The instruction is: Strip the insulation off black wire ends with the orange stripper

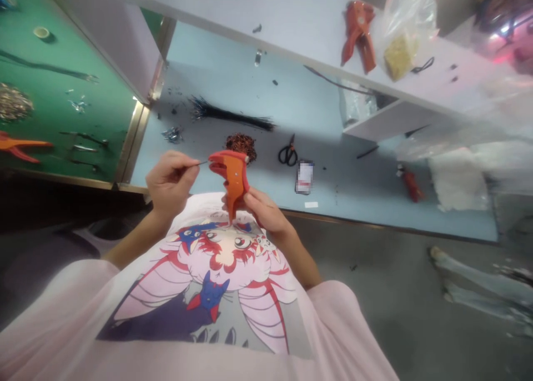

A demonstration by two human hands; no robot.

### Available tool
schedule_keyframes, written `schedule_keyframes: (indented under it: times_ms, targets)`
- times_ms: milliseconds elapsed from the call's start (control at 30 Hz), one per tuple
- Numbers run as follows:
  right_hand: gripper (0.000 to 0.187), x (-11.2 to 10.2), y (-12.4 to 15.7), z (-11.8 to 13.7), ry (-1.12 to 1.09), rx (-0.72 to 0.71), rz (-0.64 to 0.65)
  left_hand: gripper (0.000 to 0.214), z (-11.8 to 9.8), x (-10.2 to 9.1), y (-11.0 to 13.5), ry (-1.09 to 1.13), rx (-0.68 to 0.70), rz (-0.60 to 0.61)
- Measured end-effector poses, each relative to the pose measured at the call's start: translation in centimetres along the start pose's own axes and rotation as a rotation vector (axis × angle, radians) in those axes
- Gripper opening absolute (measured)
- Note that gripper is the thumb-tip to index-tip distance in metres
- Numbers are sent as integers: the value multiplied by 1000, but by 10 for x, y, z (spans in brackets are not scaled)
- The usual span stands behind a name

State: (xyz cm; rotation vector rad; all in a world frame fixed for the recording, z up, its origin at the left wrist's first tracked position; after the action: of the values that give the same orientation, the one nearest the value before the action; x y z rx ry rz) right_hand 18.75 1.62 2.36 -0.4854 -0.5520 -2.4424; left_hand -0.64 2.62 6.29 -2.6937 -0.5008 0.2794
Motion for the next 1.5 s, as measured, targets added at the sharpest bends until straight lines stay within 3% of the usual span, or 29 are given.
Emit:
schedule_keyframes:
  times_ms: [267, 600, 1500]
  targets:
    - [49, 0, 4, -4, -59, 44, 53, 6, -10, 1, 0, -143, 107, 86]
    - [46, 1, 8, 3, -48, 32, 45, 7, -12, 2, -2, -219, 159, 91]
    - [36, 6, 7, 8, 12, 16, 52, 6, -12, 1, -4, -280, 172, 134]
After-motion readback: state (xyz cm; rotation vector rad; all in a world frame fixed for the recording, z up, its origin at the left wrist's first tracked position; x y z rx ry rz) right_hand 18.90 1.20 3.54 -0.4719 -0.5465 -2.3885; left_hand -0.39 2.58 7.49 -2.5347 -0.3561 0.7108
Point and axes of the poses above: each hand's wrist, its own y-axis away from the middle knuckle, its own x-axis out of the palm, z = x × y, the point moved 5 cm from there along -y, towards the middle knuckle, and after that the axes turned 3 degrees about -x, right-handed, at the moved point
